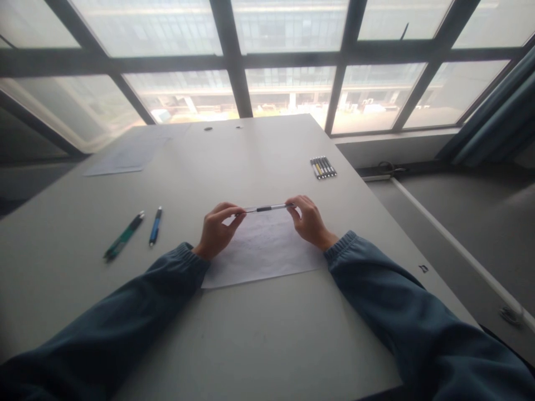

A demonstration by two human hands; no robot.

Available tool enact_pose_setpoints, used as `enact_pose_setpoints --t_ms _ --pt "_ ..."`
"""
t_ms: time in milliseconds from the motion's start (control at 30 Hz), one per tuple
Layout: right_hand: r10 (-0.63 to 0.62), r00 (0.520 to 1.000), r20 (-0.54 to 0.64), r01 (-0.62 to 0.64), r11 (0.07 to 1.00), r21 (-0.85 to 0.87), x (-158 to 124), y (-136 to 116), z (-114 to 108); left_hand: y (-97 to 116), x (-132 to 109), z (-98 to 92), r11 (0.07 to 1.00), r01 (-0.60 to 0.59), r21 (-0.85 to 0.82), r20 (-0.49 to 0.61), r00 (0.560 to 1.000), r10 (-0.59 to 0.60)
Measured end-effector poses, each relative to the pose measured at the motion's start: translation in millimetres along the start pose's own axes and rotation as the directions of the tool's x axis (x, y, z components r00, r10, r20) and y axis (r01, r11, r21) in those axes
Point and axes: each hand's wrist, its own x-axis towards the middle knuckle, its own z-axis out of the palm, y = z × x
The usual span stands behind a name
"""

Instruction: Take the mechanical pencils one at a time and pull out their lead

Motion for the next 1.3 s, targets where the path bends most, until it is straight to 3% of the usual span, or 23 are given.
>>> enact_pose_setpoints --t_ms 333,600,767,900,1033,1167,1300 --pt "0.051 0.986 -0.16 -0.061 0.996 -0.058 3.4 1.3 -4.0 2.2 3.7 -1.5 0.997 0.08 0.0 -0.088 0.993 -0.08" --pt "0.122 0.937 -0.326 -0.155 0.985 -0.075 5.0 6.5 -6.0 -3.2 3.4 -2.0 0.983 0.185 -0.008 -0.174 0.968 -0.183" --pt "0.21 0.91 -0.358 -0.25 0.965 -0.072 4.2 11.1 -5.5 -2.1 3.9 -1.7 0.984 0.175 -0.023 -0.176 0.968 -0.177" --pt "0.271 0.919 -0.286 -0.315 0.941 -0.121 2.0 15.3 -2.5 1.5 4.3 -1.4 0.994 0.1 -0.046 -0.118 0.987 -0.105" --pt "0.334 0.937 -0.099 -0.348 0.912 -0.218 -0.5 15.5 0.9 1.2 2.1 0.8 0.997 0.038 -0.061 -0.025 0.999 -0.039" --pt "0.366 0.929 0.06 -0.332 0.892 -0.307 -1.6 15.2 2.7 -4.3 -0.6 3.7 0.999 -0.003 -0.032 0.042 0.999 0.004" --pt "0.355 0.924 0.143 -0.284 0.885 -0.368 -3.0 19.4 4.2 -8.8 -2.6 4.9 1.0 -0.013 0.013 0.111 0.994 0.011"
